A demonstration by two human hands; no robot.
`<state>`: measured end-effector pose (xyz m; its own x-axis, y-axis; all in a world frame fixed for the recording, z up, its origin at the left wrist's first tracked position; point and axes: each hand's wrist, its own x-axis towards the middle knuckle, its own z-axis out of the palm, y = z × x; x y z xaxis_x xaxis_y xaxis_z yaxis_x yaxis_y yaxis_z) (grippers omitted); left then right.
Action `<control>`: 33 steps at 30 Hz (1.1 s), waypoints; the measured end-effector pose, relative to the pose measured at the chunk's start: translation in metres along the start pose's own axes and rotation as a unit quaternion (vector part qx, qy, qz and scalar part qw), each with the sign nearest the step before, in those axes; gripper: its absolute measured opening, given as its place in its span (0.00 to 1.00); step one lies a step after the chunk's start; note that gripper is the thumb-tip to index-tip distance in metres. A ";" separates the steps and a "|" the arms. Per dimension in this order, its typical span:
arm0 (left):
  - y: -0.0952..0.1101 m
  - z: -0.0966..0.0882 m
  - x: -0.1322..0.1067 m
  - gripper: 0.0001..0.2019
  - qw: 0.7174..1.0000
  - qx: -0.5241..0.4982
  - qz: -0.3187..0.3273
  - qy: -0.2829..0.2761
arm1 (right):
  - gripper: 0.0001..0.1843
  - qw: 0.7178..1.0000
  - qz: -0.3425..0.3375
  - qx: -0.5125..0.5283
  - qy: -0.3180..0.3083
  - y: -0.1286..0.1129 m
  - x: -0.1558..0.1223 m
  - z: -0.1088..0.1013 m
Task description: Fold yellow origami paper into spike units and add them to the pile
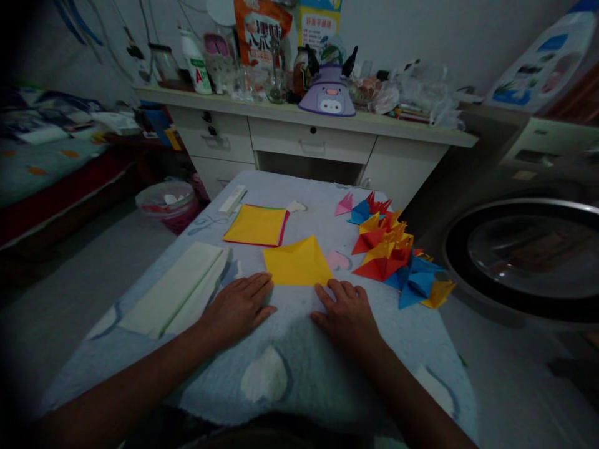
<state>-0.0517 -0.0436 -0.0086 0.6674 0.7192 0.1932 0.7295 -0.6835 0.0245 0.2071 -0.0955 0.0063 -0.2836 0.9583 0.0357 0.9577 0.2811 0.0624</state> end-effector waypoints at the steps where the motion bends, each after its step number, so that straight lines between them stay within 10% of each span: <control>1: 0.000 0.000 0.000 0.19 1.000 0.001 0.000 0.000 | 0.27 1.000 0.004 -0.001 -0.002 0.002 -0.002 0.000; 23: -0.002 0.003 -0.001 0.19 1.000 0.015 0.006 0.004 | 0.27 0.998 0.068 -0.006 0.011 0.027 -0.024 0.011; 33: 0.001 0.002 -0.001 0.17 1.000 -0.011 0.000 0.017 | 0.15 0.983 0.098 0.154 0.001 0.038 0.002 -0.001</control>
<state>-0.0513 -0.0446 -0.0104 0.6617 0.7149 0.2261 0.7256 -0.6865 0.0469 0.2424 -0.0831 0.0101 -0.0928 0.9955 0.0187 0.9632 0.0945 -0.2517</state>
